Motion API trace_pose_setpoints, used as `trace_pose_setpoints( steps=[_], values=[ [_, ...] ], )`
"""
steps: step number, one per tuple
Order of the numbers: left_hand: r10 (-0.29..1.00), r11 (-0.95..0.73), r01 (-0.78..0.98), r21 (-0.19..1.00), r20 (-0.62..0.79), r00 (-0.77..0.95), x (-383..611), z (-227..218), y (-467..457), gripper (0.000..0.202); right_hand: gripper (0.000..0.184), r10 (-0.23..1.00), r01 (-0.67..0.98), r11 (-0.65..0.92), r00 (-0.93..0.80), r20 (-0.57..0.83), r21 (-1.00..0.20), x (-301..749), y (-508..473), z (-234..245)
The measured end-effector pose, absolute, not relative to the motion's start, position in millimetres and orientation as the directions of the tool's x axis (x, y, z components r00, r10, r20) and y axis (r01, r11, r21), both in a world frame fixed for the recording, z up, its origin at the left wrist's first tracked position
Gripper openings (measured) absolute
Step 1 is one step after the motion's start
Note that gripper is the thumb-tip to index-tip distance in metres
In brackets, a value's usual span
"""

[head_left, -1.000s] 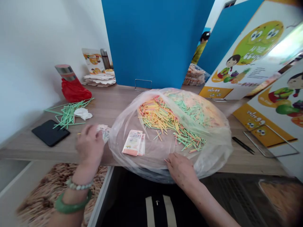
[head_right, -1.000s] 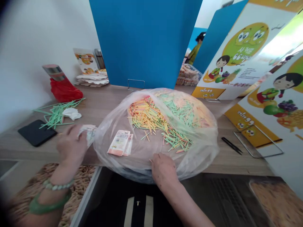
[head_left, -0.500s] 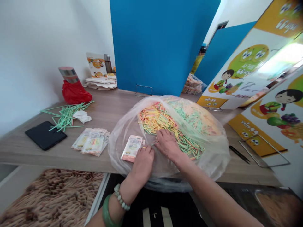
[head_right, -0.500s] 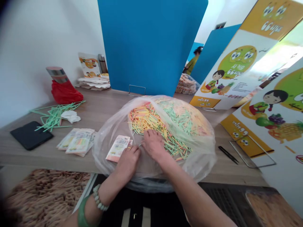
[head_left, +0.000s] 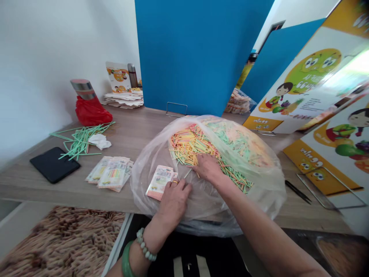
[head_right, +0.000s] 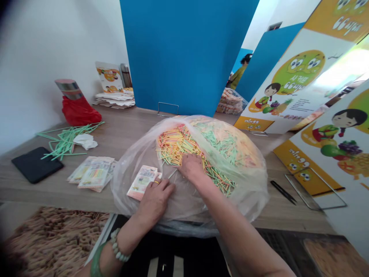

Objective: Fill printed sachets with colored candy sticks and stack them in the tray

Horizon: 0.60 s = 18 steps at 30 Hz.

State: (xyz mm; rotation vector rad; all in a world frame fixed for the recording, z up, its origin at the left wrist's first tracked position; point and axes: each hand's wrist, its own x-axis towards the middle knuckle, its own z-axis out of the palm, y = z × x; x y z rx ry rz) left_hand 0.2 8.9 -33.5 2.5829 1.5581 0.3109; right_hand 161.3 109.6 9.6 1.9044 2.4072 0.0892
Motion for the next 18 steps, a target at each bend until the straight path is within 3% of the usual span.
trace_pose_setpoints(
  steps=[4, 10, 18],
  values=[
    [0.868, -0.496, 0.851, 0.175, 0.083, 0.489, -1, -29, 9, 0.028, 0.027, 0.977, 0.975, 0.203, -0.196, -0.090, 0.085, 154, 120, 8],
    [0.861, -0.509, 0.845, 0.164, 0.101, 0.499, -5, -34, 9, 0.030, 0.029, 0.992, 0.989, 0.123, -0.121, -0.037, 0.077, 143, 124, -2],
    [0.867, -0.497, 0.832, 0.246, 0.113, 0.485, -8, -33, 6, 0.026, 0.030, 0.994, 0.998, -0.070, 0.070, -0.080, 0.001, 174, 111, 19]
  ],
)
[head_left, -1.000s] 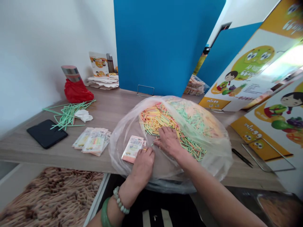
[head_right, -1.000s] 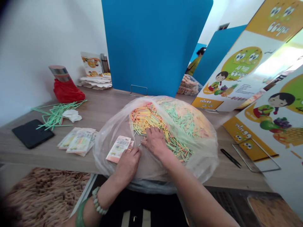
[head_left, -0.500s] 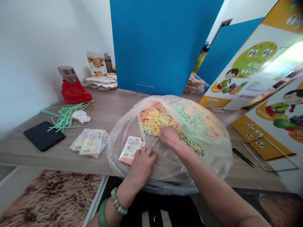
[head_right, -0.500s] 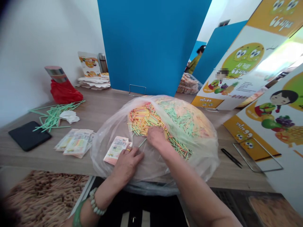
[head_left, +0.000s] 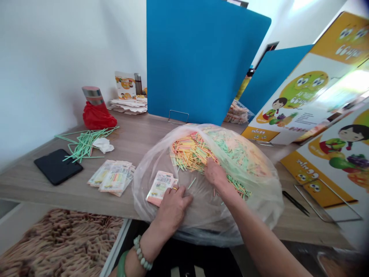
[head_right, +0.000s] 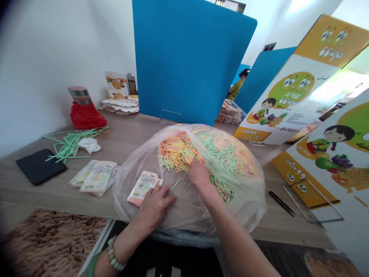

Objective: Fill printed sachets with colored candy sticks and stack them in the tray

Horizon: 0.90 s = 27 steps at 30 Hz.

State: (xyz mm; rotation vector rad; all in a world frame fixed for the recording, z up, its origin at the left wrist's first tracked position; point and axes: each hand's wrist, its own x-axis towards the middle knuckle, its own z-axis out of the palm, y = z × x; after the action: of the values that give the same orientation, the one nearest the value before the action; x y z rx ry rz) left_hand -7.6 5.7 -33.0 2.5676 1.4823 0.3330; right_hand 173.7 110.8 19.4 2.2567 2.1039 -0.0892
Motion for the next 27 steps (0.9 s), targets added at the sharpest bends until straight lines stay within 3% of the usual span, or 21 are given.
trace_pose_setpoints(
  steps=[6, 10, 12, 14, 16, 17, 19, 21, 24, 27],
  values=[
    [0.871, -0.490, 0.825, 0.283, 0.105, 0.481, -8, -35, 5, 0.029, 0.027, 0.989, 0.984, -0.144, 0.140, -0.041, -0.102, 206, 97, 30],
    [0.880, -0.471, 0.827, 0.307, 0.093, 0.467, -7, -35, 6, 0.031, 0.019, 0.993, 0.974, -0.068, 0.087, 0.081, -0.218, 216, 94, 28],
    [0.885, -0.458, 0.828, 0.325, 0.083, 0.457, -7, -35, 6, 0.031, 0.013, 0.990, 0.924, 0.004, 0.052, 0.135, -0.382, 215, 91, 23],
    [0.900, -0.423, 0.817, 0.391, 0.077, 0.429, -6, -34, 7, 0.035, 0.008, 0.991, 0.753, 0.078, 0.014, 0.134, -0.653, 212, 84, 16],
    [0.926, -0.352, 0.750, 0.559, 0.091, 0.366, -3, -30, 9, 0.038, 0.008, 0.991, 0.448, 0.127, -0.022, 0.131, -0.885, 205, 75, 5],
    [0.944, -0.296, 0.679, 0.671, 0.094, 0.318, -1, -28, 10, 0.037, 0.009, 0.991, 0.304, 0.134, -0.031, 0.131, -0.943, 202, 69, 0],
    [0.975, -0.163, 0.472, 0.866, 0.069, 0.210, 7, -21, 17, 0.038, 0.011, 0.992, 0.114, 0.125, -0.036, 0.121, -0.986, 194, 58, -10],
    [0.985, -0.074, 0.269, 0.960, 0.029, 0.168, 17, -13, 29, 0.052, 0.010, 0.993, 0.023, 0.102, -0.063, 0.101, -0.994, 188, 50, -15],
    [0.960, -0.114, 0.125, 0.986, 0.077, 0.269, 29, -1, 57, 0.070, 0.005, 0.986, -0.050, 0.106, -0.126, 0.111, -0.993, 186, 49, -14],
    [0.915, -0.127, 0.140, 0.982, 0.062, 0.400, 31, 8, 81, 0.072, 0.008, 0.987, -0.034, 0.085, -0.132, 0.088, -0.996, 191, 52, -9]
  ],
)
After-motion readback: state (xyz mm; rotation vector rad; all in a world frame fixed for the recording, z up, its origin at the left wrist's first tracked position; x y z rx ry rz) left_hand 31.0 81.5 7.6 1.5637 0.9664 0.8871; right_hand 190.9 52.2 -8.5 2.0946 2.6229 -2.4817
